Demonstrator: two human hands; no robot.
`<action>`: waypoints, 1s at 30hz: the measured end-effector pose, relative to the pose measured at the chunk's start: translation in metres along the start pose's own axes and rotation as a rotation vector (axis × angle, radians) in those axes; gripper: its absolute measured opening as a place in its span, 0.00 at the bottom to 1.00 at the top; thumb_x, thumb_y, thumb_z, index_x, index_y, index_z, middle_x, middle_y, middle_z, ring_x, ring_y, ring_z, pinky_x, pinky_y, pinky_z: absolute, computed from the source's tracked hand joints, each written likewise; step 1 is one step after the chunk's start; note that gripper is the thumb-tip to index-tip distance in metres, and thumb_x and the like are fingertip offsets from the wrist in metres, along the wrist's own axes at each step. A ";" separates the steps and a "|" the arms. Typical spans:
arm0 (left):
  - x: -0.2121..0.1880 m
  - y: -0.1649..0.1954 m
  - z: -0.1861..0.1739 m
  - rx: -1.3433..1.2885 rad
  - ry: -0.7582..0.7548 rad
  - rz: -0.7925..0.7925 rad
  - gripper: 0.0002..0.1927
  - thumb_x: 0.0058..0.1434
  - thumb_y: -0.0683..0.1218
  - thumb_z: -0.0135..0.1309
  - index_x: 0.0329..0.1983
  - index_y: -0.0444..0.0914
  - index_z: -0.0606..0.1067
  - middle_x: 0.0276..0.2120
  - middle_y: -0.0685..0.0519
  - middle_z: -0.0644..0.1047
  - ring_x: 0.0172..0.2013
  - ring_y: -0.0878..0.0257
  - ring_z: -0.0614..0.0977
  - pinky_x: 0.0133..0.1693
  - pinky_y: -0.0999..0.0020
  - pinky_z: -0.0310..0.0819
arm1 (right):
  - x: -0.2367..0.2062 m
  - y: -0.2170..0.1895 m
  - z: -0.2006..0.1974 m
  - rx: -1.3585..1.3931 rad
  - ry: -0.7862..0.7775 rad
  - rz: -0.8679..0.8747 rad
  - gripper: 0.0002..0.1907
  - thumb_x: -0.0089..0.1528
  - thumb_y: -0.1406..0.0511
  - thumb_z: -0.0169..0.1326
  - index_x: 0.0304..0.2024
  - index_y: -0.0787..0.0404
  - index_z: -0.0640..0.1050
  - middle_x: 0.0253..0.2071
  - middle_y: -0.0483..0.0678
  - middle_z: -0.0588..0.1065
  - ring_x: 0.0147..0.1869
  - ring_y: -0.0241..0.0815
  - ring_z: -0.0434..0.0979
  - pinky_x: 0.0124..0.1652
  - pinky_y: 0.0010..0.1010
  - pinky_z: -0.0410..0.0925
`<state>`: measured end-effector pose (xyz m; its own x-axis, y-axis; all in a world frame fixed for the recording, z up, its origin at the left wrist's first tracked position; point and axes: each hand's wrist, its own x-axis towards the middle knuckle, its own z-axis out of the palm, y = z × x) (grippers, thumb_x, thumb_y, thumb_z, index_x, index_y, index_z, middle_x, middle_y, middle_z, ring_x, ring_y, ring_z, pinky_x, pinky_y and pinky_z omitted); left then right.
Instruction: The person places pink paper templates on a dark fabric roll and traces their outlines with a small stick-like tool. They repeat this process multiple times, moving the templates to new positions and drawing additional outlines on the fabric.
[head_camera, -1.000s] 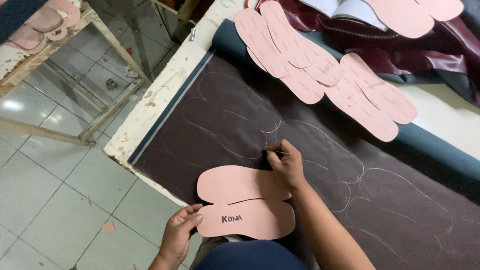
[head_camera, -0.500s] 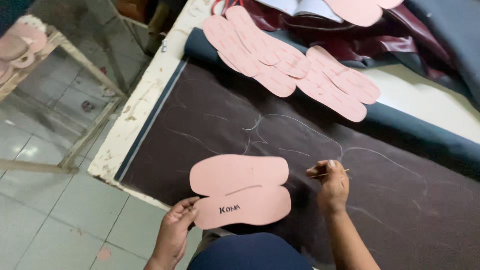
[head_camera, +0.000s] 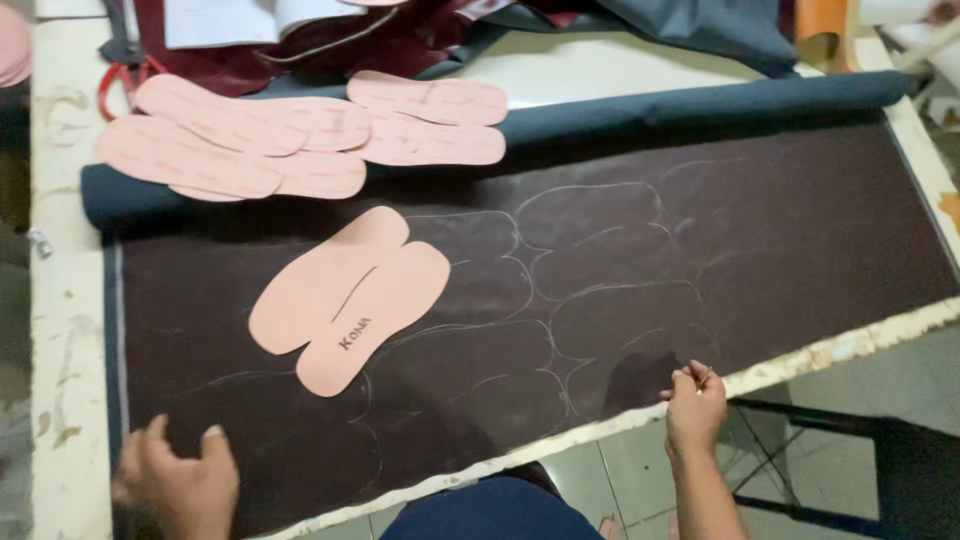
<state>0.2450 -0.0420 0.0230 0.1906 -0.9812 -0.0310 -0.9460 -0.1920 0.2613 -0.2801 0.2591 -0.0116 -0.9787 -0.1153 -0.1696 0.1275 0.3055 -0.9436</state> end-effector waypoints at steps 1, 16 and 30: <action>0.000 -0.014 0.003 0.101 -0.050 -0.144 0.37 0.56 0.48 0.66 0.68 0.34 0.69 0.67 0.35 0.63 0.65 0.34 0.64 0.62 0.39 0.58 | 0.000 0.009 -0.013 0.025 0.021 0.042 0.20 0.65 0.71 0.51 0.60 0.70 0.70 0.49 0.49 0.73 0.36 0.35 0.74 0.32 0.25 0.67; -0.078 -0.090 0.011 -0.704 -0.052 -0.228 0.26 0.67 0.42 0.61 0.65 0.29 0.68 0.38 0.39 0.78 0.35 0.44 0.82 0.39 0.50 0.79 | 0.088 0.021 -0.111 0.355 -0.166 0.382 0.16 0.66 0.61 0.56 0.52 0.61 0.75 0.36 0.43 0.76 0.30 0.33 0.71 0.21 0.22 0.56; -0.140 -0.095 -0.021 -1.414 0.314 -0.555 0.09 0.70 0.46 0.60 0.45 0.41 0.71 0.41 0.51 0.76 0.38 0.62 0.81 0.33 0.65 0.72 | 0.084 -0.003 -0.147 0.481 -0.086 0.433 0.07 0.67 0.60 0.55 0.37 0.54 0.72 0.29 0.40 0.72 0.29 0.30 0.75 0.21 0.19 0.54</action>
<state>0.3141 0.1138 0.0224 0.6380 -0.7173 -0.2799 0.2352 -0.1646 0.9579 -0.3867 0.3879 0.0185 -0.8089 -0.1585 -0.5662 0.5846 -0.1133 -0.8034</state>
